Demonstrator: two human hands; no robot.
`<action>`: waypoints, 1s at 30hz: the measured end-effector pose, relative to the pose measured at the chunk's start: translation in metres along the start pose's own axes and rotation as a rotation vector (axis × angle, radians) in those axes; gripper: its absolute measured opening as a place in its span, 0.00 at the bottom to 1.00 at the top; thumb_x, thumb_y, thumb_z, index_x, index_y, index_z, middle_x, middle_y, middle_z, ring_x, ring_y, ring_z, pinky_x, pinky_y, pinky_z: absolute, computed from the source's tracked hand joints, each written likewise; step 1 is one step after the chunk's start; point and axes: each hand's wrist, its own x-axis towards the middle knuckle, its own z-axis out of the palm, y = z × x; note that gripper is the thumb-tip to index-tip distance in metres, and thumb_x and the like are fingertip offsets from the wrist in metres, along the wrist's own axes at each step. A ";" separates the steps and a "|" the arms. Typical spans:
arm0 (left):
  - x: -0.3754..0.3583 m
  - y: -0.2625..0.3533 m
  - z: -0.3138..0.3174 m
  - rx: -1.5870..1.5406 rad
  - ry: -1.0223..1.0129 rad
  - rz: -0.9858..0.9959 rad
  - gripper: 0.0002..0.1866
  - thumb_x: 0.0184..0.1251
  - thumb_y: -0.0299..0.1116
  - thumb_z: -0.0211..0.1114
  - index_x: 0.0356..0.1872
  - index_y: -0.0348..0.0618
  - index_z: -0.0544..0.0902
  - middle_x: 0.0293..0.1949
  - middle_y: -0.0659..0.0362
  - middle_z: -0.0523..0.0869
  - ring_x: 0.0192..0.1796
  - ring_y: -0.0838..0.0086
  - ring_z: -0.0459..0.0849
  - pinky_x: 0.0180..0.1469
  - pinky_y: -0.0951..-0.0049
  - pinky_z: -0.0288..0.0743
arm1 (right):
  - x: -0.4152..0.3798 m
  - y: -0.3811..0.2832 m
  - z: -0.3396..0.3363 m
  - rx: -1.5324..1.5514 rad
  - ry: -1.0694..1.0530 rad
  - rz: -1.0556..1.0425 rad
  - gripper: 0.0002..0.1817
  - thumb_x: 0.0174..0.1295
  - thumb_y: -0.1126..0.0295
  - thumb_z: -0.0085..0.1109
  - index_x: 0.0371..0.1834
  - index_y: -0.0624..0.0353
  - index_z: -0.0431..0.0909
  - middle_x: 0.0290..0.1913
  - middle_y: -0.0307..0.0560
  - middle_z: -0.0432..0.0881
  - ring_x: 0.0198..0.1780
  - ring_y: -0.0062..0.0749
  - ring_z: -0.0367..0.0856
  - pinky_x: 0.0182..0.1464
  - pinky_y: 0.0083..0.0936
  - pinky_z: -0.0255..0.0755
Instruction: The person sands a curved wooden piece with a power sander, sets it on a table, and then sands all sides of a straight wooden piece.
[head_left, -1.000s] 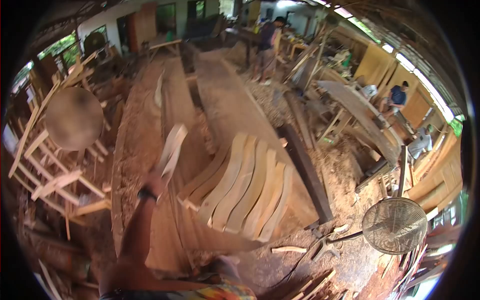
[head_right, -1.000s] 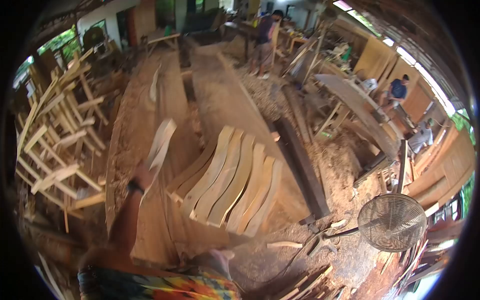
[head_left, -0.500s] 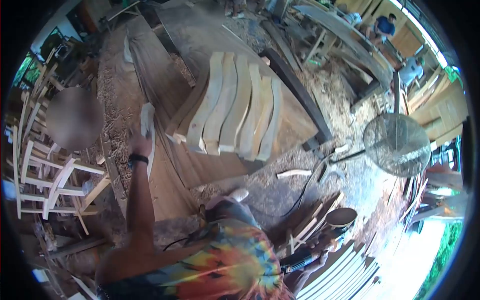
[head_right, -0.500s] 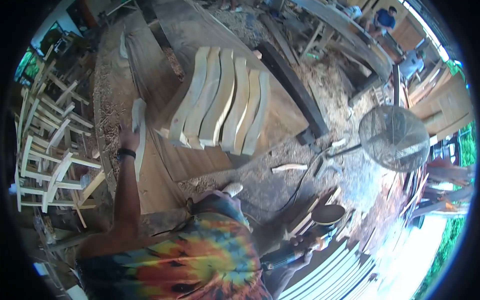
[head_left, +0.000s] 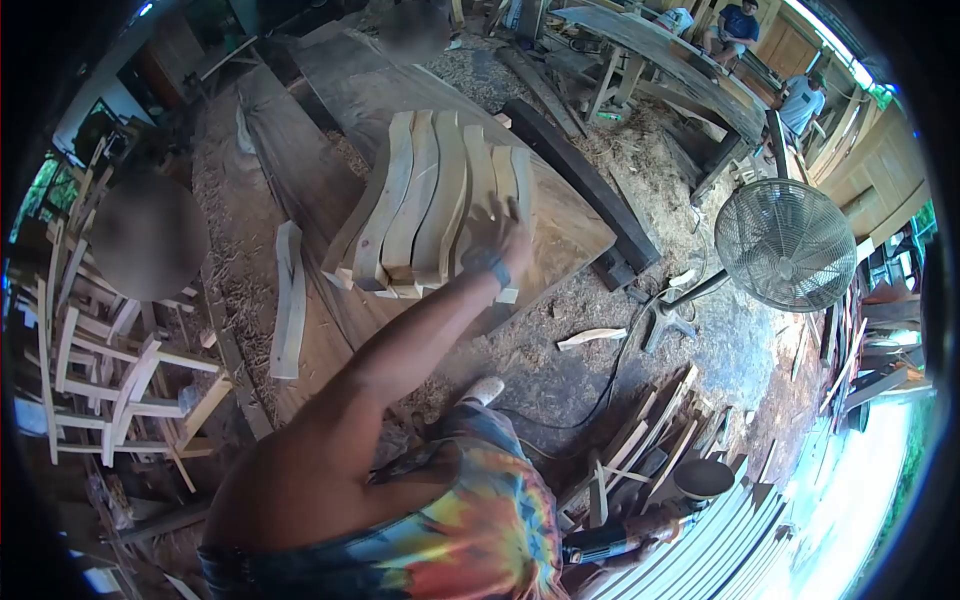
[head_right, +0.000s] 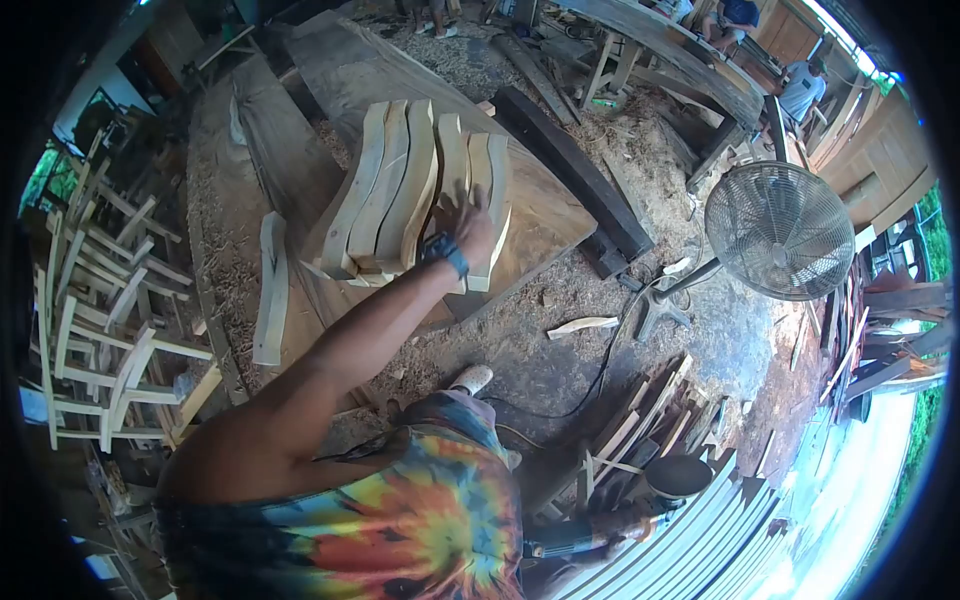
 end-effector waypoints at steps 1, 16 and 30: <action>0.019 -0.004 0.016 0.008 0.008 -0.189 0.32 0.77 0.34 0.57 0.79 0.32 0.67 0.77 0.31 0.68 0.74 0.32 0.70 0.73 0.35 0.67 | -0.003 -0.002 0.000 -0.003 0.012 -0.012 0.39 0.70 0.54 0.70 0.77 0.56 0.63 0.57 0.51 0.75 0.54 0.42 0.80 0.59 0.45 0.80; 0.049 -0.030 0.028 -0.109 -0.006 -0.245 0.39 0.69 0.46 0.73 0.75 0.37 0.72 0.72 0.43 0.80 0.71 0.49 0.81 0.73 0.56 0.76 | -0.008 -0.002 0.010 -0.065 0.205 -0.364 0.39 0.70 0.53 0.69 0.78 0.56 0.62 0.59 0.51 0.74 0.55 0.43 0.79 0.59 0.47 0.79; 0.000 0.176 -0.002 -1.619 -0.954 0.409 0.25 0.69 0.30 0.73 0.66 0.36 0.83 0.58 0.58 0.89 0.59 0.73 0.86 0.64 0.68 0.78 | -0.123 0.092 0.035 0.039 0.345 -0.671 0.42 0.70 0.48 0.67 0.81 0.54 0.61 0.58 0.50 0.74 0.54 0.46 0.79 0.58 0.50 0.78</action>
